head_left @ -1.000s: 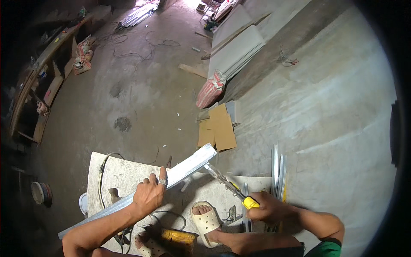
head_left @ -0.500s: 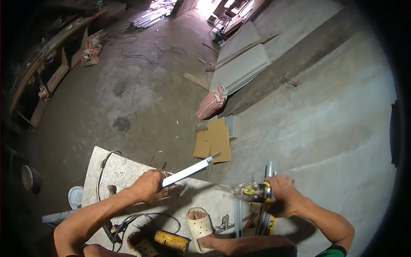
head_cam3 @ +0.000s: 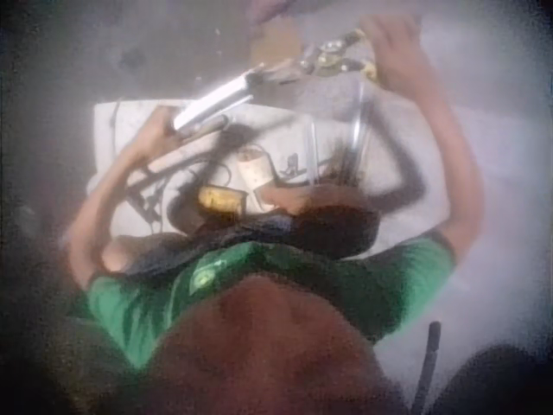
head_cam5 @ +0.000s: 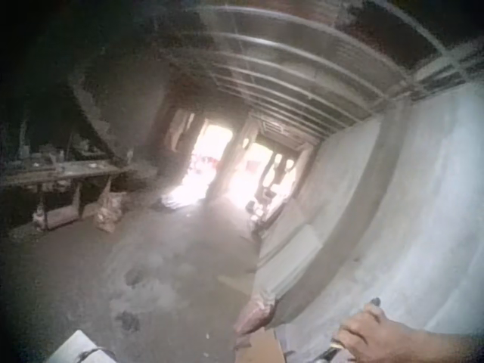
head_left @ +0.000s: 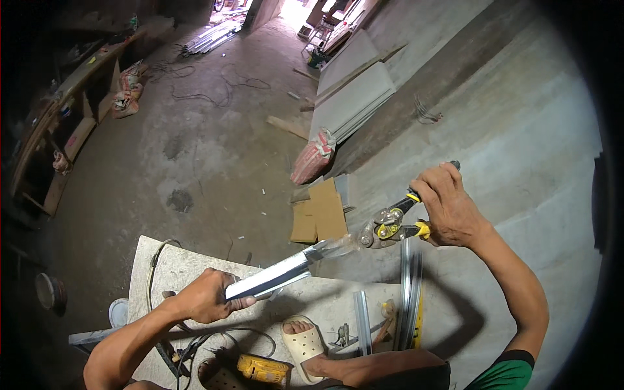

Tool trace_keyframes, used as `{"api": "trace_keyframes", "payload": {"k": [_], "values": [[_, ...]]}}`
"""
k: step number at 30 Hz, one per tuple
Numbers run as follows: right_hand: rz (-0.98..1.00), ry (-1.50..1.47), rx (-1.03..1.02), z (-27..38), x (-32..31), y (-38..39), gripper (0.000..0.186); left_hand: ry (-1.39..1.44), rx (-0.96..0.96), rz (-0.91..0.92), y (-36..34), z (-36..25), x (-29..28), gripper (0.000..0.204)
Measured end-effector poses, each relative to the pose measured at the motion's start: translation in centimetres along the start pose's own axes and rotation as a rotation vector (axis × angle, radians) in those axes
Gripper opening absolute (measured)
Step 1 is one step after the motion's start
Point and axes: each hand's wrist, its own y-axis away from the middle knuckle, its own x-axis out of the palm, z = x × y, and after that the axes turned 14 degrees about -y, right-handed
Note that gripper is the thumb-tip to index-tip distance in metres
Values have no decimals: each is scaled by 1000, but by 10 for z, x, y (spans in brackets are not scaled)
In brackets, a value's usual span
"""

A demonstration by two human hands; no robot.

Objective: The person uses shears to cut through sections of a long metal frame while holding it steady on a work table.

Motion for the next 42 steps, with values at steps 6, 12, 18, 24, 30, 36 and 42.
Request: {"api": "trace_keyframes", "payload": {"k": [6,12,18,24,30,36,42], "values": [[-36,-3,-54,2,-4,-11,54,47,84,-15,6,7,11,42],[-12,36,-77,9,-11,-15,54,24,107,-20,8,3,10,42],[5,24,-54,15,-8,-14,54,7,97,14,8,2,14,42],[16,5,-101,9,-8,-15,55,23,92,45,10,0,14,44],[-100,17,-126,8,6,-9,57,90,116,64,15,-4,7,43],[-104,-46,-23,22,5,-9,57,23,65,105,15,-2,6,43],[-146,51,-75,18,10,-7,51,50,86,119,16,-4,6,45]]}}
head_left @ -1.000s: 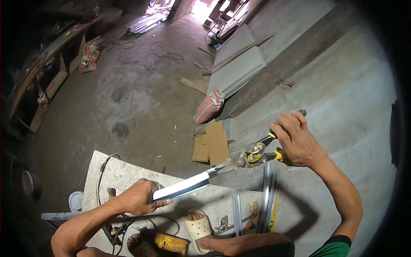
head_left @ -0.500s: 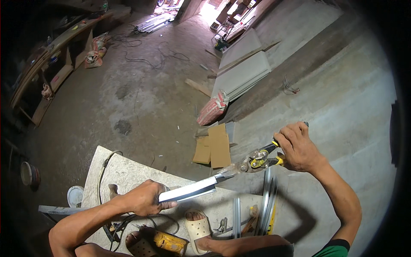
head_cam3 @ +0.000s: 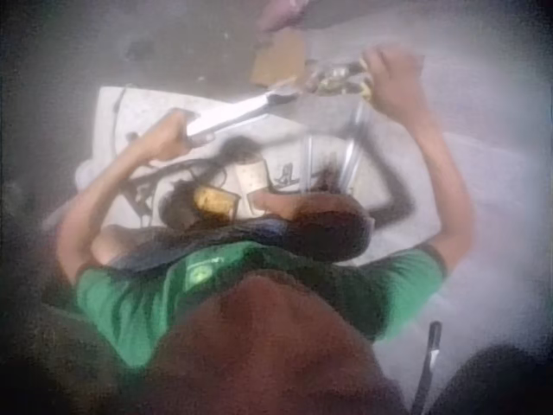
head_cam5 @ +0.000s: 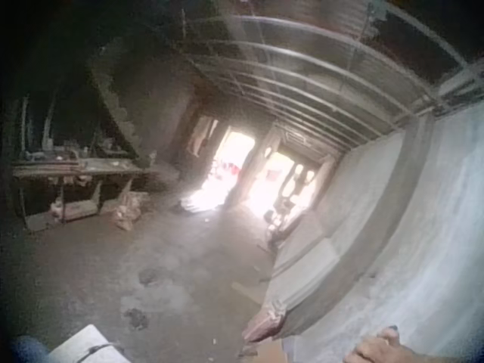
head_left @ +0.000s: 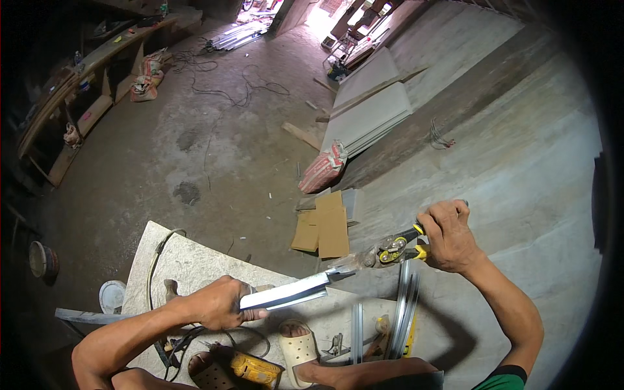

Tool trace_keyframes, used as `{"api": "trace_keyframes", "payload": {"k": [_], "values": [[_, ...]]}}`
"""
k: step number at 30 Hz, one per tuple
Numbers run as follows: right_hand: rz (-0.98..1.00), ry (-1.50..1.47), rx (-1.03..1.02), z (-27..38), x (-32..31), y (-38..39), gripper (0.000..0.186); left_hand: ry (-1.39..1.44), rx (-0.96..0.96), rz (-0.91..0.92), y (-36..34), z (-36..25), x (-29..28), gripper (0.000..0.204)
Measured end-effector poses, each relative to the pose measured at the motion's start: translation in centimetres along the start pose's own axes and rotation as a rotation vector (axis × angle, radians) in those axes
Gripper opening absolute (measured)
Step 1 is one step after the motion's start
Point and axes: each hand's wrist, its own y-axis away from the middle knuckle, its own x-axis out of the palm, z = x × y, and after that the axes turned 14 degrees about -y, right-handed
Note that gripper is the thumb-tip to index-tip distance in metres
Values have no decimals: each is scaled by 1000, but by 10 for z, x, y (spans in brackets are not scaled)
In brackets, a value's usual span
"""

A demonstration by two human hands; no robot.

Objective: The person uses shears to cut through sections of a long metal frame while holding it steady on a work table.

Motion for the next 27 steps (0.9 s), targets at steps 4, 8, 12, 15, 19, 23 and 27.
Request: {"api": "trace_keyframes", "payload": {"k": [4,8,12,15,19,23,27], "values": [[27,-5,-5,-1,2,3,49,50,8,-46,-1,4,7,48],[148,-106,20,-1,-3,-3,49,39,4,-11,1,6,9,47],[387,-307,59,-5,-10,-5,60,70,-21,69,0,7,16,48],[556,-473,78,-12,-9,-4,69,48,30,12,0,6,27,46],[826,-707,216,-25,-13,-21,65,43,28,-2,5,7,38,46],[960,-947,291,-30,-8,-41,46,36,37,37,4,6,40,46],[1116,-1109,333,-36,4,-44,41,63,28,80,5,4,42,45]]}}
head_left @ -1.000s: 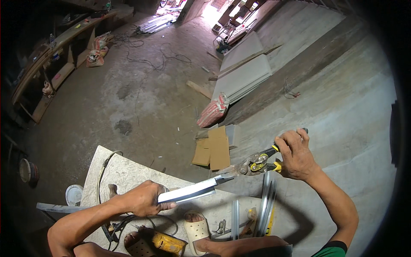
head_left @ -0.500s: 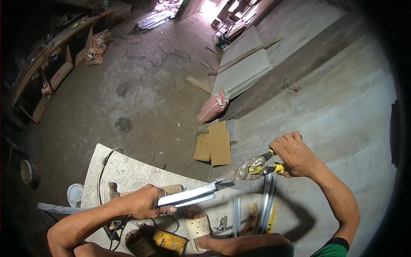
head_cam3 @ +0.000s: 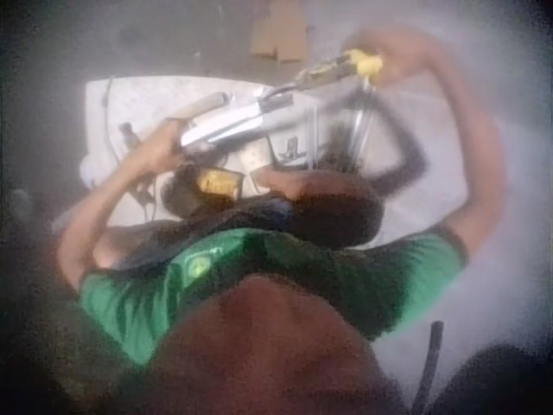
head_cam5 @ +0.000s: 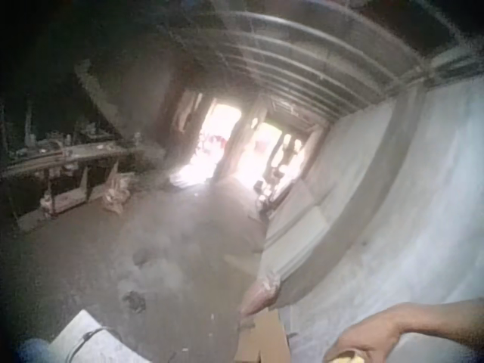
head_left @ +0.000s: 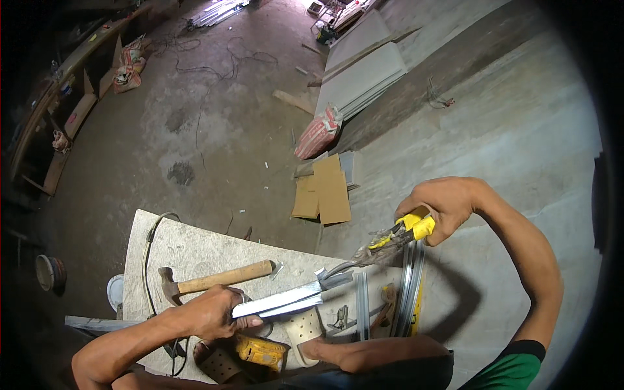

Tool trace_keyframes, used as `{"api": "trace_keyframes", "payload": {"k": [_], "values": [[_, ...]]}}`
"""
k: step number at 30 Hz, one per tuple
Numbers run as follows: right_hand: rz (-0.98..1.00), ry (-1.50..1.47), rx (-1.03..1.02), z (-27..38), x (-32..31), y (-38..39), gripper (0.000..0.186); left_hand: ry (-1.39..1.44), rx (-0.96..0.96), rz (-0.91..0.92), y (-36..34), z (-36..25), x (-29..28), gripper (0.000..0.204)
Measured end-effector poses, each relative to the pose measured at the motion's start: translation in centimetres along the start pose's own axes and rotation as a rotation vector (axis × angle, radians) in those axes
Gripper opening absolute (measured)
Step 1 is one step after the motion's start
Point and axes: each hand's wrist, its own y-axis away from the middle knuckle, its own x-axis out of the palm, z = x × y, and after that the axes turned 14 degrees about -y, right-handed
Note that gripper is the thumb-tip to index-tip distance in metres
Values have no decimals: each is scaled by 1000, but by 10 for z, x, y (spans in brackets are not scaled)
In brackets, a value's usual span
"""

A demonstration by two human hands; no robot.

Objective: The person uses shears to cut through sections of a long metal frame while holding it steady on a work table.

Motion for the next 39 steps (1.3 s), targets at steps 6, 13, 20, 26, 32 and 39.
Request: {"api": "trace_keyframes", "payload": {"k": [6,13,20,26,32,39], "values": [[113,-77,10,-3,6,-10,40,64,3,77,4,11,4,43],[40,227,-2,-21,48,-17,64,163,75,73,9,5,0,37],[-100,245,-115,-39,57,-35,60,71,55,70,12,1,-2,40],[-162,340,-112,-40,58,-39,52,75,19,104,12,2,-1,41],[-186,343,-77,-37,63,-38,42,122,66,60,8,12,7,41],[-165,341,-58,-37,70,-36,39,91,48,95,7,15,10,40]]}}
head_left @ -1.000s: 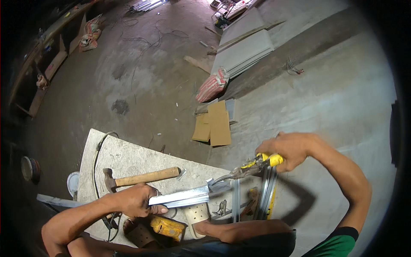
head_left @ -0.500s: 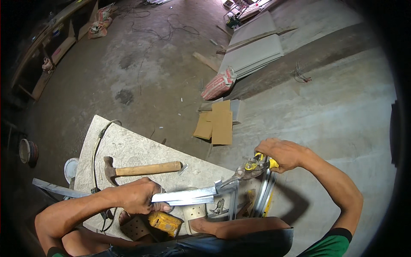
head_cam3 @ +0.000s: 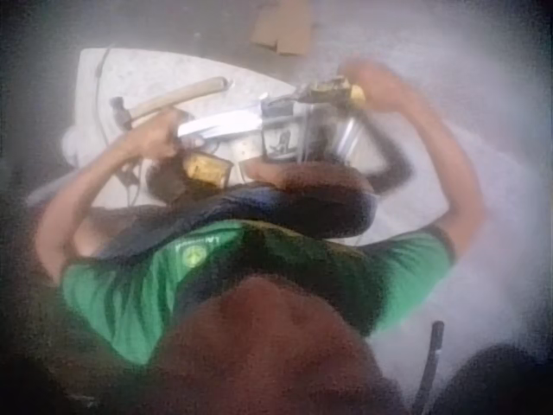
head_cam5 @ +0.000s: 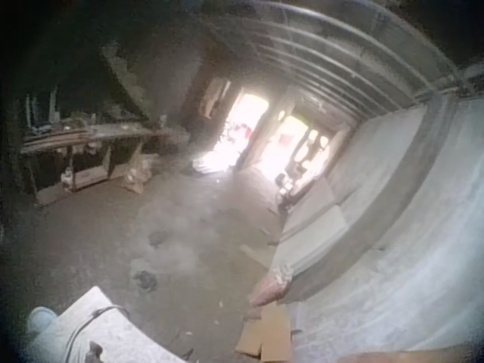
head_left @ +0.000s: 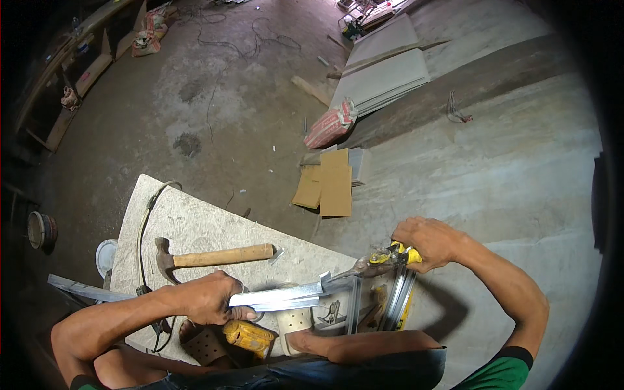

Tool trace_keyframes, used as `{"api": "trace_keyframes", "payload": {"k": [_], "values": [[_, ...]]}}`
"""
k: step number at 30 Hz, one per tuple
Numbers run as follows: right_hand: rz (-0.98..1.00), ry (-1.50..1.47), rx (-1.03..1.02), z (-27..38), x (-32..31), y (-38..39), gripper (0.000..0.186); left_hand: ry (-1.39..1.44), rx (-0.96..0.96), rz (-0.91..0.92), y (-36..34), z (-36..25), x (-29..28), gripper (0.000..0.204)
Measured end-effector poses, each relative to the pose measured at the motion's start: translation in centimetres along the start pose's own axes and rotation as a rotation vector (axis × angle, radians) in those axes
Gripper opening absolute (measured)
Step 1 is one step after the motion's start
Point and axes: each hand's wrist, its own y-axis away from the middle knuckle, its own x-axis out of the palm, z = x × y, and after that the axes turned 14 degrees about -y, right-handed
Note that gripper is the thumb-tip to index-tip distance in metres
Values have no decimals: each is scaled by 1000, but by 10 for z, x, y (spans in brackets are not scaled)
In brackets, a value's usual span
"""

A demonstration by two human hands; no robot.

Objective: The person uses shears to cut through sections of a long metal frame while holding it steady on a work table.

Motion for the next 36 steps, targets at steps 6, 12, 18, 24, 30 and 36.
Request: {"api": "trace_keyframes", "payload": {"k": [6,12,18,24,30,36], "values": [[75,-57,10,4,-1,-1,36,3,2,-7,0,-3,-3,40],[62,-65,-2,4,3,0,35,10,8,-19,2,-5,1,41],[54,-62,-17,0,15,-3,34,-1,-28,37,2,-6,4,42],[66,-115,44,4,31,-5,35,-4,-17,86,1,1,13,44],[101,-136,-108,-3,28,-11,50,49,9,-8,8,0,17,40],[245,-413,-87,-13,57,-13,66,-14,-100,177,10,3,14,28]]}}
